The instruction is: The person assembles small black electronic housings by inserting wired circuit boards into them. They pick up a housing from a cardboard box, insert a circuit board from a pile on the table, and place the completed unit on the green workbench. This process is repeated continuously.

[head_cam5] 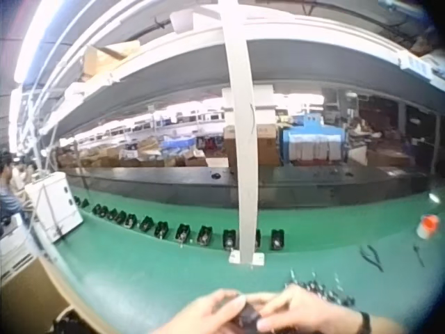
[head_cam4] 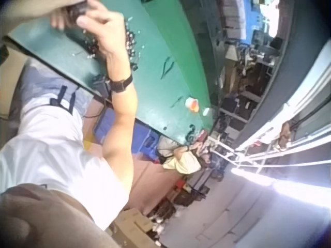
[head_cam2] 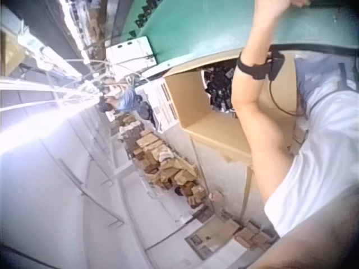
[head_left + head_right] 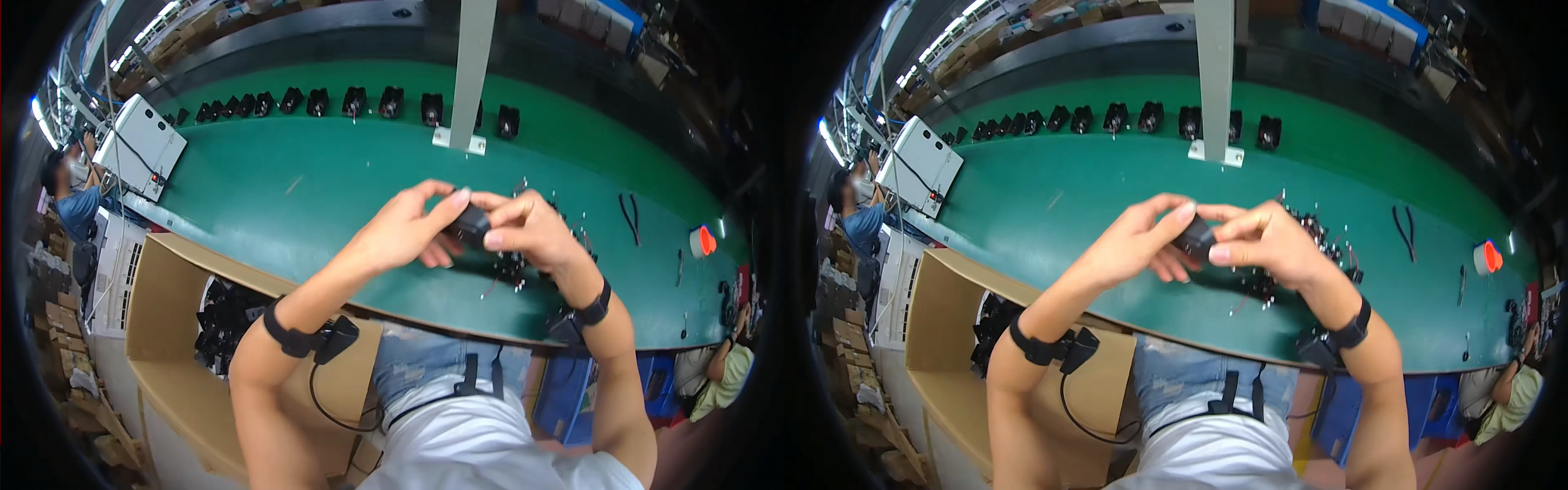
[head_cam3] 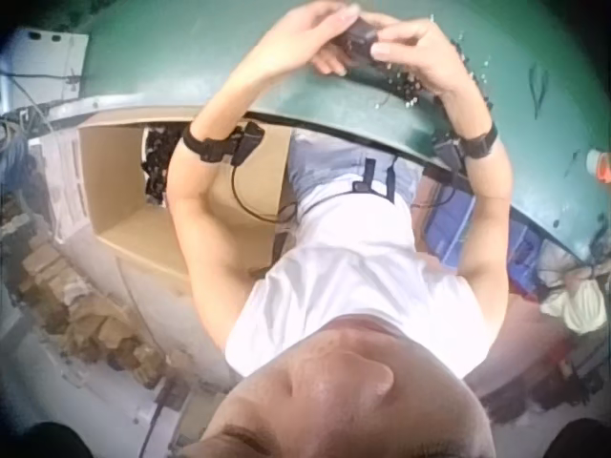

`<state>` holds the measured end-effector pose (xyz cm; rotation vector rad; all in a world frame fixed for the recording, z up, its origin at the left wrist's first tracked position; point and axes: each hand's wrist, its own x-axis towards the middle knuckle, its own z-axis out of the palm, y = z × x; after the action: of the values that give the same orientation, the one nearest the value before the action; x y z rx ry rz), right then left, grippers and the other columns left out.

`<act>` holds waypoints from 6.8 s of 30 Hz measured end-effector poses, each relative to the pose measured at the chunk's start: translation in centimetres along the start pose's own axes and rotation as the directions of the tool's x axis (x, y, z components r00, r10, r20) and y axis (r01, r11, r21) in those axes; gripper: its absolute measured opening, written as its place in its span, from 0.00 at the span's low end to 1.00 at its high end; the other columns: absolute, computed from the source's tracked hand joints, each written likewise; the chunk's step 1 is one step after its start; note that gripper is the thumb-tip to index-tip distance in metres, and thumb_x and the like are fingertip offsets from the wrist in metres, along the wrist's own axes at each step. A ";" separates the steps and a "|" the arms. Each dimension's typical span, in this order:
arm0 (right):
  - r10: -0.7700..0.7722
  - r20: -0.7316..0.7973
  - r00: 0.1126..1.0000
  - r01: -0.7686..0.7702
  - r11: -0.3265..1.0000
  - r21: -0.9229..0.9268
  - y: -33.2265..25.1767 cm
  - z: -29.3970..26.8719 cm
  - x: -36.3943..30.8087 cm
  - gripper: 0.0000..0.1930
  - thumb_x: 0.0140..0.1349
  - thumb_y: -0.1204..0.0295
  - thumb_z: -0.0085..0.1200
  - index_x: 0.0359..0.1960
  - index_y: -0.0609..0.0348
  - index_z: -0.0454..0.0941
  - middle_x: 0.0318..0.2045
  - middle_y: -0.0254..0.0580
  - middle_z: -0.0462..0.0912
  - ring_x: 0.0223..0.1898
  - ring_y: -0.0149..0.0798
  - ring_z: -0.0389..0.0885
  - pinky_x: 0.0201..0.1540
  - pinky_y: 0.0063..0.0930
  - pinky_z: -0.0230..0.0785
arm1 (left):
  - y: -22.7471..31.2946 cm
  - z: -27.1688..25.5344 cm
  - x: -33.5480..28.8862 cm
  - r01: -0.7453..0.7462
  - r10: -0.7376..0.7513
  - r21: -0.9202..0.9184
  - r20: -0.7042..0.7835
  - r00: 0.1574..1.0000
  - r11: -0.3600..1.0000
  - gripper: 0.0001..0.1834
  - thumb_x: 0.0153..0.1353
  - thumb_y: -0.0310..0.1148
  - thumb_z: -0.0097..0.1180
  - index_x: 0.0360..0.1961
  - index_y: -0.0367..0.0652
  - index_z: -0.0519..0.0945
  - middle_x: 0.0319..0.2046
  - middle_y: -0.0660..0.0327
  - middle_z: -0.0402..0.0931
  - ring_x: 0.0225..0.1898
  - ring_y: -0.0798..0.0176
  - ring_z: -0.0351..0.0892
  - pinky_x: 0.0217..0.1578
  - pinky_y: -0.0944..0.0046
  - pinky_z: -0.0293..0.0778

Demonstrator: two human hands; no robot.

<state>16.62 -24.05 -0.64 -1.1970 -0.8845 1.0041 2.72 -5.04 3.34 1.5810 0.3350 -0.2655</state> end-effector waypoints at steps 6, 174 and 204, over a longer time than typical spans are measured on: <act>-0.391 -0.181 0.903 -0.082 0.258 -0.963 -4.0 -11.3 1.2 0.15 0.47 0.68 0.72 0.36 0.62 0.89 0.60 0.56 0.78 0.57 0.55 0.79 0.58 0.37 0.72 | -0.1 -10.4 -12.1 -0.068 0.283 0.414 -0.484 0.828 0.908 0.17 0.69 0.38 0.56 0.51 0.37 0.78 0.32 0.61 0.83 0.32 0.72 0.79 0.33 0.69 0.73; -0.415 -0.317 0.853 -0.255 0.198 -0.946 -3.0 -10.5 4.9 0.14 0.53 0.65 0.69 0.38 0.59 0.89 0.60 0.53 0.76 0.56 0.55 0.78 0.59 0.43 0.71 | -6.2 -4.3 -1.2 0.015 0.621 0.983 -0.129 0.774 0.185 0.45 0.52 0.59 0.67 0.66 0.47 0.70 0.63 0.43 0.66 0.62 0.35 0.64 0.59 0.40 0.64; -0.241 -0.029 0.970 0.000 0.119 -0.993 -2.4 -2.9 1.4 0.14 0.54 0.69 0.65 0.43 0.54 0.83 0.41 0.43 0.81 0.47 0.50 0.80 0.50 0.41 0.74 | -5.2 -1.8 -0.6 -0.469 0.780 0.863 0.158 0.606 0.189 0.23 0.40 0.21 0.63 0.41 0.39 0.73 0.59 0.44 0.66 0.53 0.37 0.73 0.52 0.47 0.71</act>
<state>20.11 -23.76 1.28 -2.2657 -1.5717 -0.0769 0.14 -3.18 -1.16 2.6378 -0.3542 0.6559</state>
